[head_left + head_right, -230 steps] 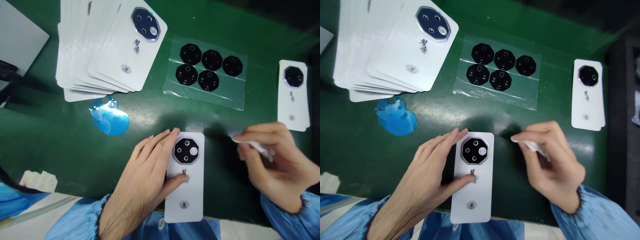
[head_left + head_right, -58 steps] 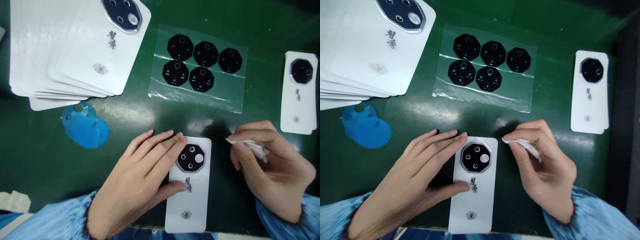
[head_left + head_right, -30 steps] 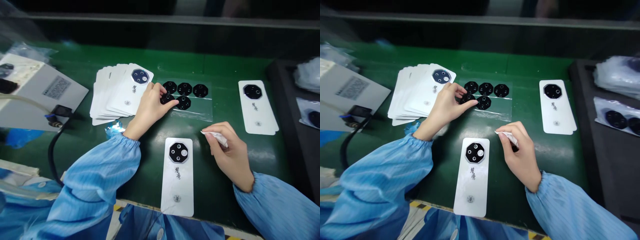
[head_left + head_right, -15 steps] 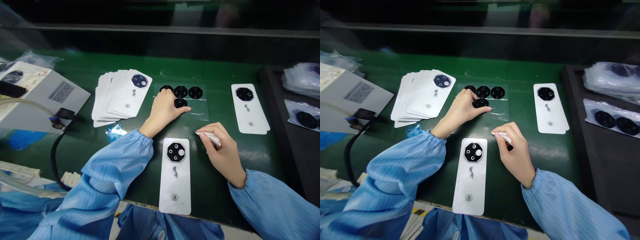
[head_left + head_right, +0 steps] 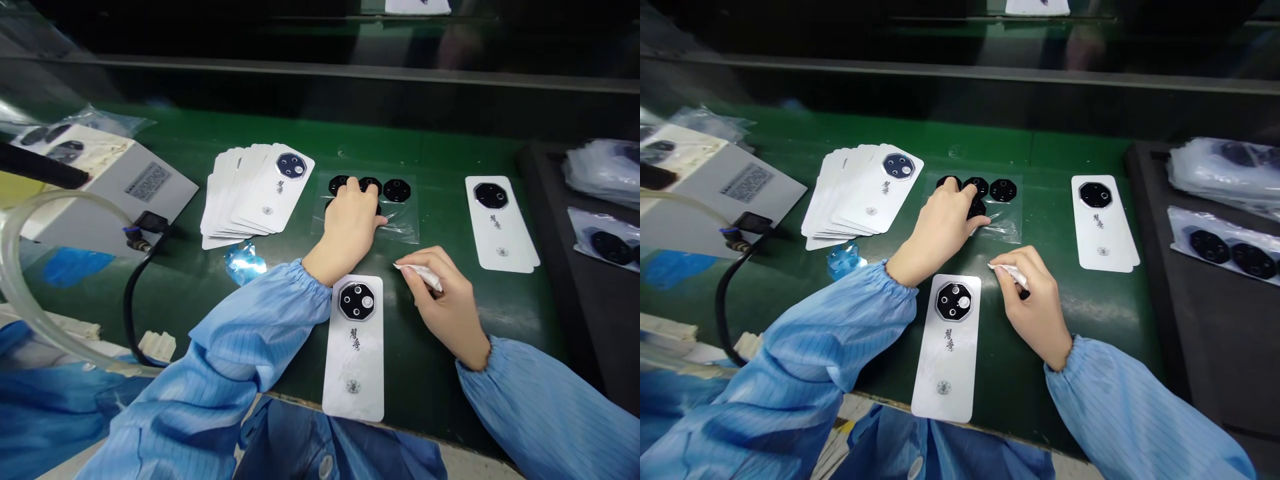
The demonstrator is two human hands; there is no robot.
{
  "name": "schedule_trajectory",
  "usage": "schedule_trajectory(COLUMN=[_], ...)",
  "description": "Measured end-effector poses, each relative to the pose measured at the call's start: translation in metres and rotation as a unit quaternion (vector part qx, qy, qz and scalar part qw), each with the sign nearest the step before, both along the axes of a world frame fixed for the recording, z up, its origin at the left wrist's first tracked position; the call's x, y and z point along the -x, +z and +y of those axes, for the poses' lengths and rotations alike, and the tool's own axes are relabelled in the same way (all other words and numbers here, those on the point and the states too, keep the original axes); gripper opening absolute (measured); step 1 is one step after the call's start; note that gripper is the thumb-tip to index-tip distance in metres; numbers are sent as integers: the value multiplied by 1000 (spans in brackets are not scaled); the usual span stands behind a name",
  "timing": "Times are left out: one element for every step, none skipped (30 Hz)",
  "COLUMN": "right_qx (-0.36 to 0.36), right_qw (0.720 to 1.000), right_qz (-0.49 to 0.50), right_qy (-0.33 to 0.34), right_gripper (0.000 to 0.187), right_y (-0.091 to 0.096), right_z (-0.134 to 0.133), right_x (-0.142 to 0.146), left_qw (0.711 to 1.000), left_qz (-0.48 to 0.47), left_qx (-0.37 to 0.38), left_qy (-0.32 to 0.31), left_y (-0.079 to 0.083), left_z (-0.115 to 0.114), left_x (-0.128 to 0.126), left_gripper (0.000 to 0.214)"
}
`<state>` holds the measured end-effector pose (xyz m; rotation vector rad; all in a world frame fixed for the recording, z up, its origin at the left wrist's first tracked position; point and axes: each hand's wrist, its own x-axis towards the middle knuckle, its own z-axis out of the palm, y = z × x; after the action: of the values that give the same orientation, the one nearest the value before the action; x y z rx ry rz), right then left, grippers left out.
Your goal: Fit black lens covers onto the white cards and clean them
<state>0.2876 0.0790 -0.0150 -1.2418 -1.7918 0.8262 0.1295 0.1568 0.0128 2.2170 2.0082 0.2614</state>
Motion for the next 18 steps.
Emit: schedule_trajectory(right_qx=[-7, -12, -16, -19, -22, -25, -27, -29, -32, -33, -34, -34, -34, -34, -35, -35, -36, -36], right_qw=[1000, 1000, 1000, 1000, 1000, 1000, 1000, 999, 999, 999, 999, 999, 999, 999, 999, 999, 999, 999], right_qz=[-3, -5, -7, -9, -10, -11, -11, -11, -10, -10, -10, -11, -12, -12, -12, -12, -12, -12], right_qy=[2, 4, 5, 5, 5, 6, 8, 9, 10, 10, 9, 9, 8, 7, 8, 8, 8, 7], right_gripper=[10, 10, 11, 11, 11, 11, 11, 11, 11, 11, 11, 11, 11, 11, 11, 11, 11, 11], right_y=[0, 0, 0, 0, -1, -1, -1, -1, -1, -1, -1, -1, -1, -1, -1, -1, -1, -1], right_z=[0, 0, 0, 0, 0, 0, 0, 0, 0, 0, 0, 0, 0, 0, 0, 0, 0, 0], right_x=[0, 0, 1, 1, 1, 1, 1, 1, 1, 1, 1, 1, 2, 2, 2, 2, 2, 2], left_qw=[1000, 1000, 999, 999, 999, 998, 998, 998, 997, 997, 997, 997, 997, 997, 997, 997, 997, 997], left_qz=[14, 26, 36, 44, 51, 58, 64, 69, 74, 77, 79, 79, 79, 78, 76, 75, 74, 72], left_qx=[1, 1, 3, 6, 7, 5, 1, -5, -10, -12, -11, -8, -4, -3, -5, -10, -15, -19], left_qy=[-2, -2, -2, -3, -4, -5, -6, -7, -7, -9, -12, -14, -15, -15, -12, -9, -6, -3], left_y=[2, 3, 5, 6, 6, 7, 8, 8, 8, 8, 8, 8, 7, 6, 5, 4, 3, 1], left_z=[-2, -4, -5, -6, -7, -7, -7, -7, -7, -7, -7, -7, -8, -8, -9, -10, -12, -13], left_x=[-3, -5, -8, -10, -11, -13, -15, -16, -18, -19, -20, -21, -22, -22, -23, -22, -22, -21], left_gripper=[33, 29, 28, 28, 28, 27, 26, 25, 24, 23, 22, 22, 22, 22, 22, 24, 25, 27])
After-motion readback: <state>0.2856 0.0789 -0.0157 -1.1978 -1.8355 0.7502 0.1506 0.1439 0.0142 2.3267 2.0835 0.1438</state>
